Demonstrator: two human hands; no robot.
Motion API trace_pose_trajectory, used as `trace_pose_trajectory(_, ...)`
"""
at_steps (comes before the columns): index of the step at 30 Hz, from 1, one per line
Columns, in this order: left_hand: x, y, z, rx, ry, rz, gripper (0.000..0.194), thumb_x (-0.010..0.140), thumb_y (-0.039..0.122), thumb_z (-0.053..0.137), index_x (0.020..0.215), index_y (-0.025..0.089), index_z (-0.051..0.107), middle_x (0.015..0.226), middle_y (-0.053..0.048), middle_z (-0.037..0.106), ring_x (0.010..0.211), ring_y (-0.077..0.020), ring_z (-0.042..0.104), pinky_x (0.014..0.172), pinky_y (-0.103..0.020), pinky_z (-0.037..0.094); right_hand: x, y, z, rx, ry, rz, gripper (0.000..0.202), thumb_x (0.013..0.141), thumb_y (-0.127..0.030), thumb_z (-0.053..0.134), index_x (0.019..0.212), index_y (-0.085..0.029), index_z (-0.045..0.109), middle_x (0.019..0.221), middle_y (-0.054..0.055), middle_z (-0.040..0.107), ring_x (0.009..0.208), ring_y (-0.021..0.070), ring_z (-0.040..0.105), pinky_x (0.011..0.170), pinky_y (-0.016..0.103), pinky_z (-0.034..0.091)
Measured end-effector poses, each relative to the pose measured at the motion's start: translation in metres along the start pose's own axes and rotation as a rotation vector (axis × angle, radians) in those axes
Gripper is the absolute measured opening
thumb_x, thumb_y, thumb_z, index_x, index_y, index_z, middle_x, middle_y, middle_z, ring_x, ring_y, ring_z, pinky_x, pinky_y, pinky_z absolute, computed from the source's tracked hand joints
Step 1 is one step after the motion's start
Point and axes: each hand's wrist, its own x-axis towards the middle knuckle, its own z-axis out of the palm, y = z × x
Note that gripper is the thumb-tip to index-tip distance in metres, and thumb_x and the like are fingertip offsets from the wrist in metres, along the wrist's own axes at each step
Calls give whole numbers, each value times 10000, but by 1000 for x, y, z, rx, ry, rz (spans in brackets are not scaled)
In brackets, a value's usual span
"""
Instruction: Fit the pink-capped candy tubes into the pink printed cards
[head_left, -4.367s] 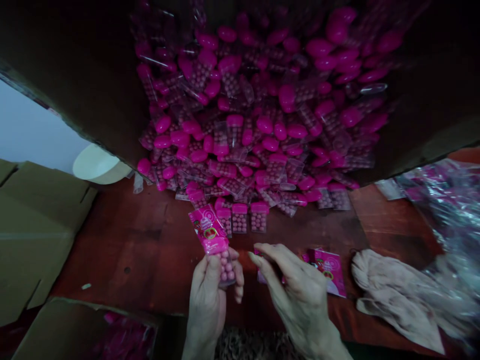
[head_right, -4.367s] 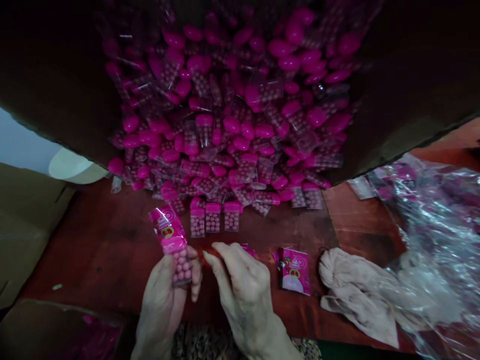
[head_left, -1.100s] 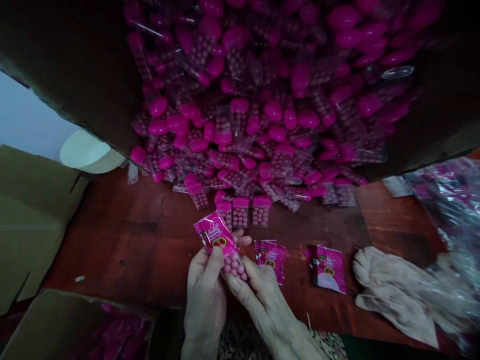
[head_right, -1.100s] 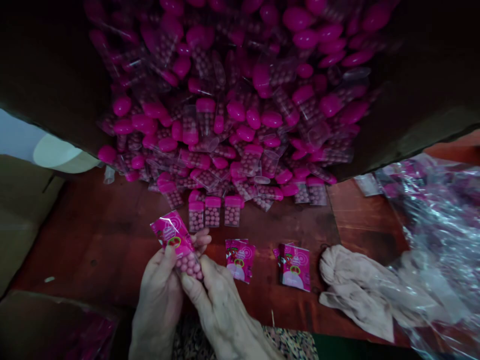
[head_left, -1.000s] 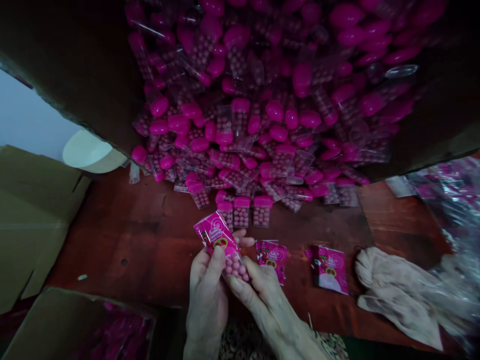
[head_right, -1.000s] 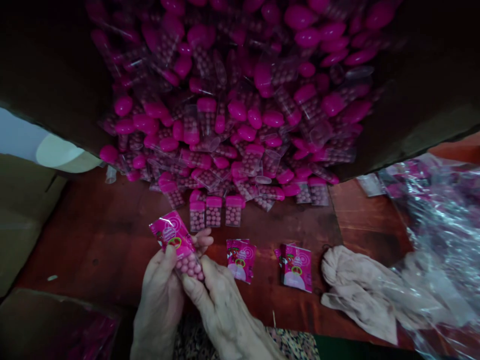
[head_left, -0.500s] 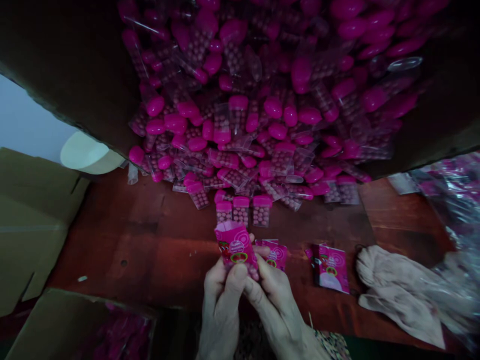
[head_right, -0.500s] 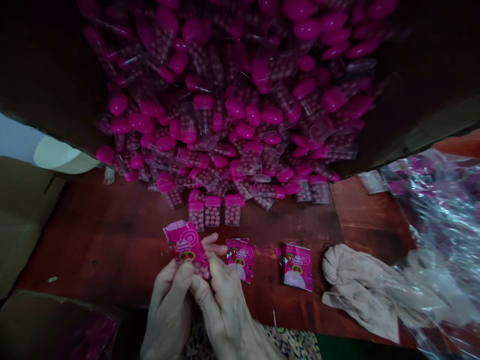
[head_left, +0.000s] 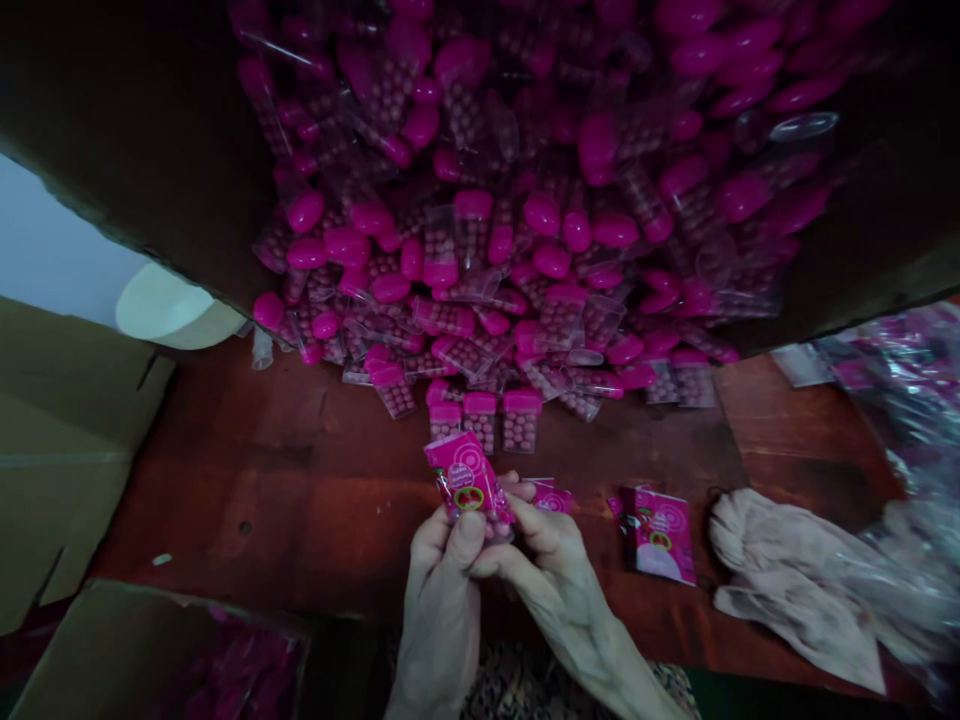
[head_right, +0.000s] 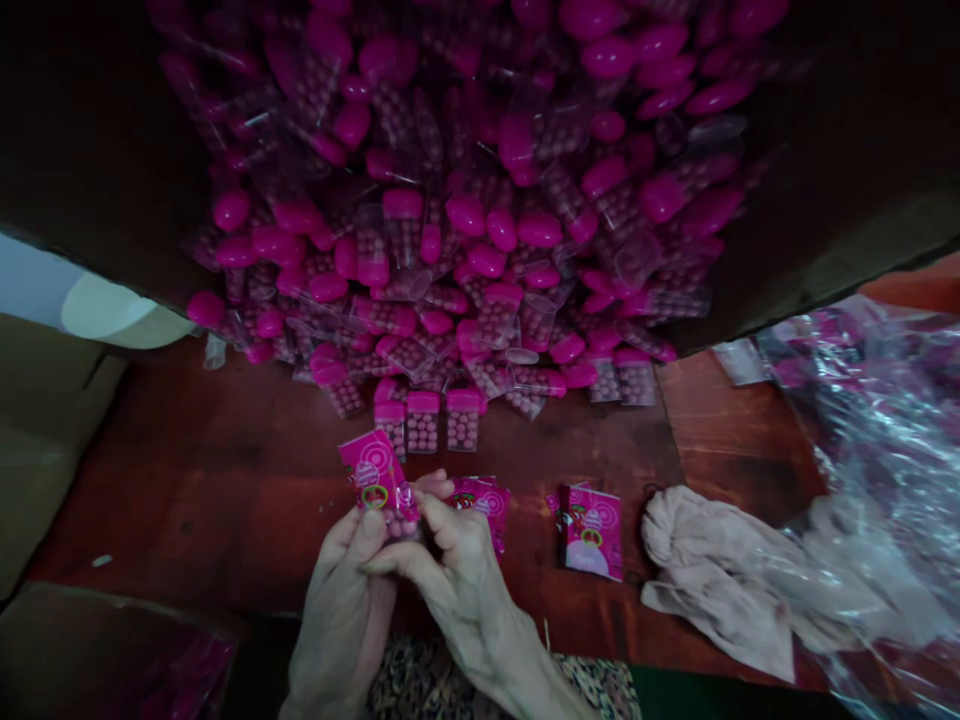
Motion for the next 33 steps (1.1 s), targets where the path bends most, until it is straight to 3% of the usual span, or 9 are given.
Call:
trace_pose_trajectory(8, 3, -1, -9, 14, -23, -21, 230, 692, 322, 685, 836, 147, 722, 911, -129, 713, 858, -243, 649, 824, -380, 479, -1, 4, 2, 109, -37, 55, 103, 778, -260, 612, 762, -194, 690, 674, -24, 616, 628, 130, 517, 594, 221, 421)
trace_pose_trajectory(12, -2, -7, -16, 31, 36, -10, 221, 672, 325, 701, 803, 147, 706, 789, -97, 707, 731, -210, 640, 727, -339, 494, -4, 7, 5, 154, -42, 51, 118, 773, -275, 618, 770, -196, 706, 705, -15, 637, 655, 134, 530, 632, 232, 434)
trace_pose_trajectory(17, -8, -16, -25, 88, 77, 20, 197, 678, 322, 696, 776, 151, 691, 714, -66, 675, 674, -183, 606, 676, -307, 478, -7, 7, 5, 247, -76, 35, 146, 759, -284, 623, 675, -174, 672, 593, -40, 562, 546, 100, 455, 542, 197, 401)
trace_pose_trajectory(25, -15, -16, -33, 137, -23, 71, 197, 691, 339, 684, 735, 148, 706, 649, -54, 654, 617, -158, 577, 627, -273, 474, -15, 8, 6, 245, -99, 24, 154, 726, -287, 649, 618, -177, 649, 572, -52, 509, 541, 99, 413, 544, 208, 371)
trace_pose_trajectory(33, -22, -18, -44, 149, -20, 90, 246, 703, 355, 649, 833, 157, 717, 836, -105, 707, 804, -234, 637, 749, -348, 505, -21, 9, 21, 404, -218, 134, 209, 702, -372, 683, 698, -163, 702, 569, -55, 454, 548, 90, 356, 521, 204, 339)
